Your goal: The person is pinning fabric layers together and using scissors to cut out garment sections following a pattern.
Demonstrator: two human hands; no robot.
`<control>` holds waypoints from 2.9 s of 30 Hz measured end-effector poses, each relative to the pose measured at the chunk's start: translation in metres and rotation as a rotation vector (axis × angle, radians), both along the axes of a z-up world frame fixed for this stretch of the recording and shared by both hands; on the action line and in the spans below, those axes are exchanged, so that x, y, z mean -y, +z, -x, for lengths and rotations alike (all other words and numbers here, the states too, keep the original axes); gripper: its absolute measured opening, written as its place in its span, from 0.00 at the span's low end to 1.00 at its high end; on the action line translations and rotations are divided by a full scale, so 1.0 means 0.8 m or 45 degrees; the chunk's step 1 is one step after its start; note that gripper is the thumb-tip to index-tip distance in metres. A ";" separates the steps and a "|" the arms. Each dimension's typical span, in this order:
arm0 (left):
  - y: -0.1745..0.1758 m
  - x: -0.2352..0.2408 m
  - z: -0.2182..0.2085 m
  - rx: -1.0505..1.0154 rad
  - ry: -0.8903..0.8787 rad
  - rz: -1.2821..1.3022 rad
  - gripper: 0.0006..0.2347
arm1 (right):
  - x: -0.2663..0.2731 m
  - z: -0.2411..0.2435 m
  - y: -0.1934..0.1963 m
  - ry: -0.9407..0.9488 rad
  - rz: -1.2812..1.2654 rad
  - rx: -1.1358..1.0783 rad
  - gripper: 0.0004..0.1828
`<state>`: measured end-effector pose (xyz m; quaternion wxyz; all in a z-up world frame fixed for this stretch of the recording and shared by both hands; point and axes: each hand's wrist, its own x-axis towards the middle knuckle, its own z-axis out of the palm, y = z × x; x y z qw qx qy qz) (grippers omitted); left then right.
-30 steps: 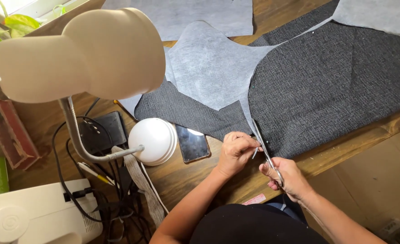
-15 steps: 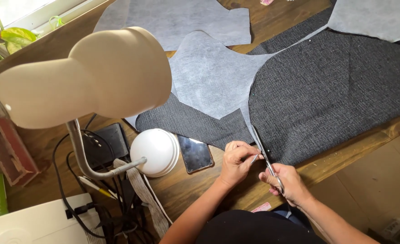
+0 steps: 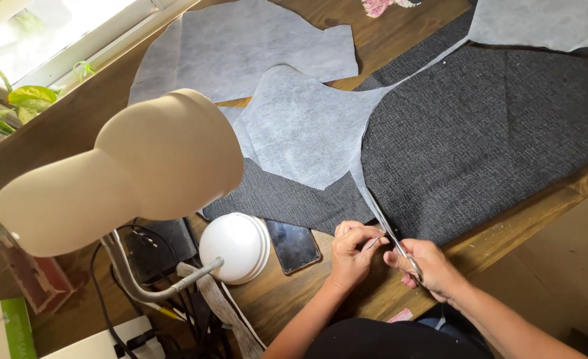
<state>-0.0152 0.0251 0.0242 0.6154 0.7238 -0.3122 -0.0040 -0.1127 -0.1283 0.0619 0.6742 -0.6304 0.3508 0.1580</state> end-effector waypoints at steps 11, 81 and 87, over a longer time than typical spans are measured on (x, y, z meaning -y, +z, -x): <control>0.070 -0.063 -0.052 0.538 -0.018 -0.800 0.24 | 0.005 0.008 -0.011 0.104 0.091 -0.007 0.21; -0.005 0.014 -0.007 0.142 -0.537 -0.025 0.02 | 0.013 0.064 0.016 -0.022 -0.115 -0.197 0.26; 0.001 0.017 -0.013 0.092 -0.571 0.044 0.02 | 0.002 0.048 0.023 -0.069 -0.114 -0.180 0.18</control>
